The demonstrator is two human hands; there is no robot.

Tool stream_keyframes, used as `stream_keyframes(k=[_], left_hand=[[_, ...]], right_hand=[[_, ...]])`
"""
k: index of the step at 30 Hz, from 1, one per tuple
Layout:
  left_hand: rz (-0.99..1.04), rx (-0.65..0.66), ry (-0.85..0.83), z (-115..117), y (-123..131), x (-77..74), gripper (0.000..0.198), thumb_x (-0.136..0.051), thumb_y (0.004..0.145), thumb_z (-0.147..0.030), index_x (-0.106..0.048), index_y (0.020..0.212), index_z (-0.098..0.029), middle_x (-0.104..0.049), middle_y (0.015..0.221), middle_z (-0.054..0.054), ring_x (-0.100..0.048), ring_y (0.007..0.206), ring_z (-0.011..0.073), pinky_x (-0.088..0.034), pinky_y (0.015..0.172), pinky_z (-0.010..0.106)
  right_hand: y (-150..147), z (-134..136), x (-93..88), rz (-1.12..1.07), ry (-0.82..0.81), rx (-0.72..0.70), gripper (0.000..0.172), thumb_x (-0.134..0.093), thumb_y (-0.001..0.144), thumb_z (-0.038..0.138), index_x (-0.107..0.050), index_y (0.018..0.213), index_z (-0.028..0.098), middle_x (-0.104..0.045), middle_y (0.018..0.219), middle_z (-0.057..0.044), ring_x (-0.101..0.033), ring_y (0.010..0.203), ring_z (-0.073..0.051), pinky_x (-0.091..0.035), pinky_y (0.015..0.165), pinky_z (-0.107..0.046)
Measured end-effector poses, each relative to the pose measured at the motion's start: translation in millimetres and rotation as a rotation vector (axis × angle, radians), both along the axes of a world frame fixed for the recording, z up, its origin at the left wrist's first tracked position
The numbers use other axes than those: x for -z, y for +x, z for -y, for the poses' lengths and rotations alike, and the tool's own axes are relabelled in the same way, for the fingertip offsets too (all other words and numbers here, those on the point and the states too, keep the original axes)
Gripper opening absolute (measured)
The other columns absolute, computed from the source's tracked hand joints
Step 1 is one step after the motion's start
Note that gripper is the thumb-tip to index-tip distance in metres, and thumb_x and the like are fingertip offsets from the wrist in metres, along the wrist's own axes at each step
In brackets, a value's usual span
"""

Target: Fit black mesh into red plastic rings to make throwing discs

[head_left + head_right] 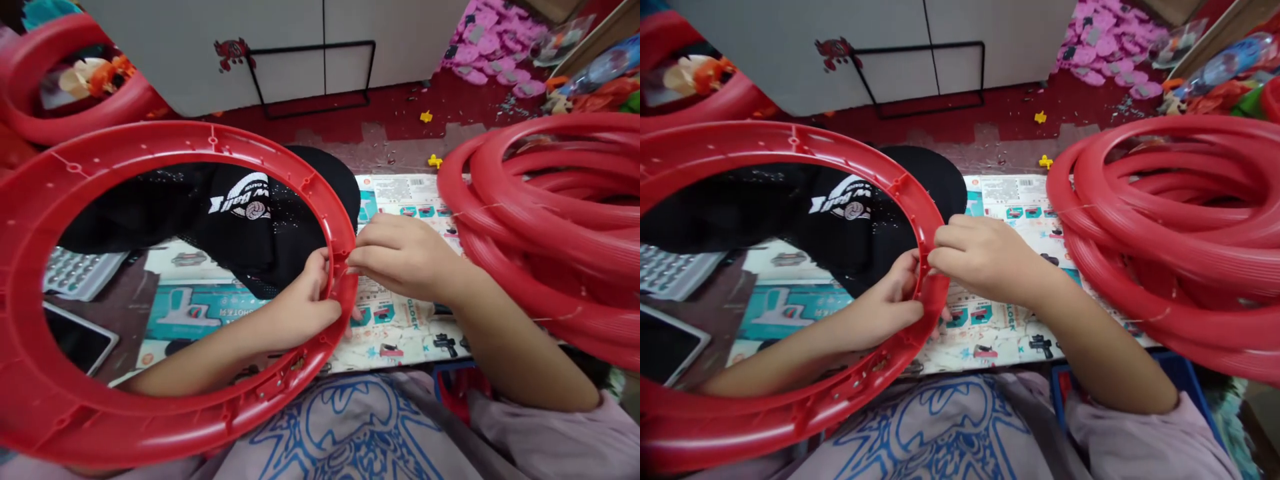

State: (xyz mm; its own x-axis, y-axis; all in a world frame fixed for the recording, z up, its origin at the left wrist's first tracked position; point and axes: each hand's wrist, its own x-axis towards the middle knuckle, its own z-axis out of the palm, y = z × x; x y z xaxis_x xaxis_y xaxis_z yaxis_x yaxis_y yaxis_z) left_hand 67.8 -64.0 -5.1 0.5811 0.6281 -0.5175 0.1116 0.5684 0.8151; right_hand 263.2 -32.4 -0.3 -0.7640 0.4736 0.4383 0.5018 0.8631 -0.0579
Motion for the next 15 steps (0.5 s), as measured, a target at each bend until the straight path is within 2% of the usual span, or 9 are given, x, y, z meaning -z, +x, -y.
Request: stream_keyframes(k=[4,7,12,15], left_hand=[[-0.018,0.05,0.018,3.4,-1.1,-2.2,0.078,-0.049,0.072,-0.005,-0.011,0.137,-0.025,-0.063,0.076,-0.003,-0.065,0.058,0.0157,-0.053,0.051,0.026],[-0.013,0.099,0.037,5.8,-1.5,-2.7,0.08,-0.047,0.07,-0.003,-0.01,0.137,-0.024,-0.062,0.073,-0.004,-0.064,0.059,0.0141,-0.052,0.05,0.022],[0.012,0.129,0.022,7.9,-4.4,-0.5,0.069,-0.049,0.074,-0.006,-0.017,0.131,-0.025,-0.062,0.079,-0.003,-0.063,0.059,0.0122,-0.052,0.052,0.021],[0.098,0.093,0.063,7.7,-6.1,4.8,0.057,-0.056,0.08,-0.018,-0.022,0.125,-0.025,-0.06,0.084,-0.002,-0.062,0.06,0.0112,-0.053,0.054,0.022]], right_hand=[[-3.2,2.3,0.3,0.022,-0.041,0.048,0.025,-0.042,0.095,0.022,-0.064,0.087,0.015,-0.062,0.085,-0.006,-0.049,0.076,-0.016,-0.037,0.063,-0.028],[-5.5,3.0,2.2,0.013,-0.091,0.058,0.024,-0.043,0.094,0.021,-0.065,0.088,0.014,-0.063,0.088,-0.007,-0.051,0.078,-0.017,-0.036,0.062,-0.028],[-6.4,5.1,-0.9,-0.04,-0.25,0.092,0.023,-0.048,0.092,0.023,-0.065,0.08,0.014,-0.063,0.081,-0.005,-0.052,0.073,-0.015,-0.033,0.061,-0.027],[-6.6,7.5,-3.5,-0.071,-0.316,0.156,0.019,-0.055,0.088,0.027,-0.065,0.077,0.015,-0.063,0.079,-0.003,-0.052,0.069,-0.013,-0.029,0.058,-0.026]])
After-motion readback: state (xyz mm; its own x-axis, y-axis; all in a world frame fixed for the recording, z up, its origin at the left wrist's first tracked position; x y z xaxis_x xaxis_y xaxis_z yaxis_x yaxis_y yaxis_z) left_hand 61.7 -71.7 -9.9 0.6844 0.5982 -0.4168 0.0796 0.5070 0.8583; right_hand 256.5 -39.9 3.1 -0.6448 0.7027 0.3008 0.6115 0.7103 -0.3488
